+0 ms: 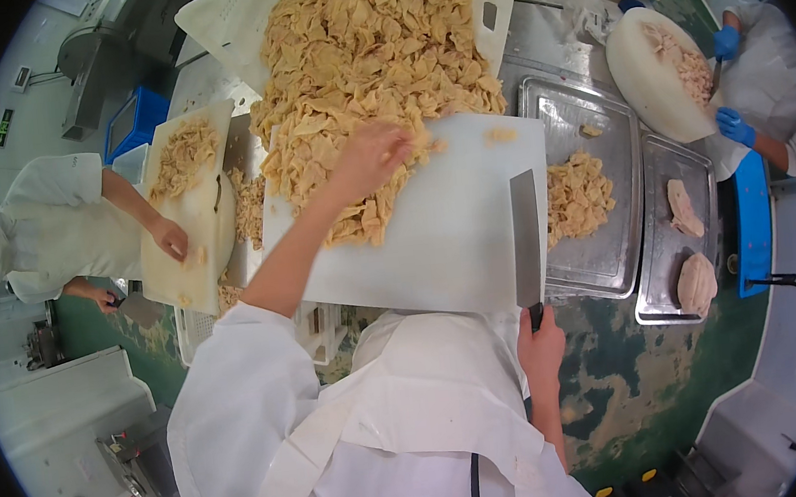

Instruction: The person slices pieces of meat using a cleaver on a white cutting board. The person picks up strips of meat from a pile, cuts them into smaller pieces, and moves the sliced meat into a tray.

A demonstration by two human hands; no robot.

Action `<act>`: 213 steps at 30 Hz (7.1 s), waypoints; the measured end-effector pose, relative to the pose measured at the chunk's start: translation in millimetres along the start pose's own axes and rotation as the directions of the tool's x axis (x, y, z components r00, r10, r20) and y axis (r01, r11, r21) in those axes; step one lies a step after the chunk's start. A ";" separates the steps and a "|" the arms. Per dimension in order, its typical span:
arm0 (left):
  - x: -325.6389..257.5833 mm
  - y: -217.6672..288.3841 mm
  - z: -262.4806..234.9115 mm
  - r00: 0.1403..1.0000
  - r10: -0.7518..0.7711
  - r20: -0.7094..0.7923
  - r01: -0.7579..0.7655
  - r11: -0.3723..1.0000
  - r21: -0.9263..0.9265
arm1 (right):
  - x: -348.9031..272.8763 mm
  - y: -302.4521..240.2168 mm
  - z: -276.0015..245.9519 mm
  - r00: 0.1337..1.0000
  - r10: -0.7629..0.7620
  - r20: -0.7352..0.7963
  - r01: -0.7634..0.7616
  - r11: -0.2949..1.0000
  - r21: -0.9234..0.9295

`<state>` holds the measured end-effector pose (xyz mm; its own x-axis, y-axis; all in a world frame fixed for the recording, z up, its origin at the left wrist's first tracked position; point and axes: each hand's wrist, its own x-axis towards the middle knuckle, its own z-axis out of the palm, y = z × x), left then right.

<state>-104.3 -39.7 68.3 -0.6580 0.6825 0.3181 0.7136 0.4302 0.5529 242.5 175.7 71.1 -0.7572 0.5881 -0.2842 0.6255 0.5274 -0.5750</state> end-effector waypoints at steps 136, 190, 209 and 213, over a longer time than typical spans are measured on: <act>-99.8 21.3 45.0 0.995 0.059 0.085 -0.082 0.950 0.302 | -25.4 -22.2 -6.0 0.988 -0.076 0.133 0.109 0.958 -0.264; -19.3 62.2 115.9 0.983 -0.027 -0.180 0.015 0.998 -0.069 | 28.3 1.3 -33.0 0.993 0.078 -0.085 -0.088 0.989 -0.118; -23.8 96.2 139.3 0.942 -0.259 0.212 0.277 0.959 -0.060 | 43.5 6.9 -24.6 0.986 0.146 -0.075 -0.145 0.989 0.018; -45.7 97.0 134.4 0.985 -0.172 0.014 0.173 0.984 -0.041 | 19.4 6.0 -26.3 1.000 0.013 0.014 -0.012 0.997 -0.076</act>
<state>27.3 50.2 3.9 -0.7677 0.6063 0.2076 0.5787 0.5167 0.6310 236.4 206.4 82.4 -0.7515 0.5864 -0.3022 0.6469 0.5656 -0.5115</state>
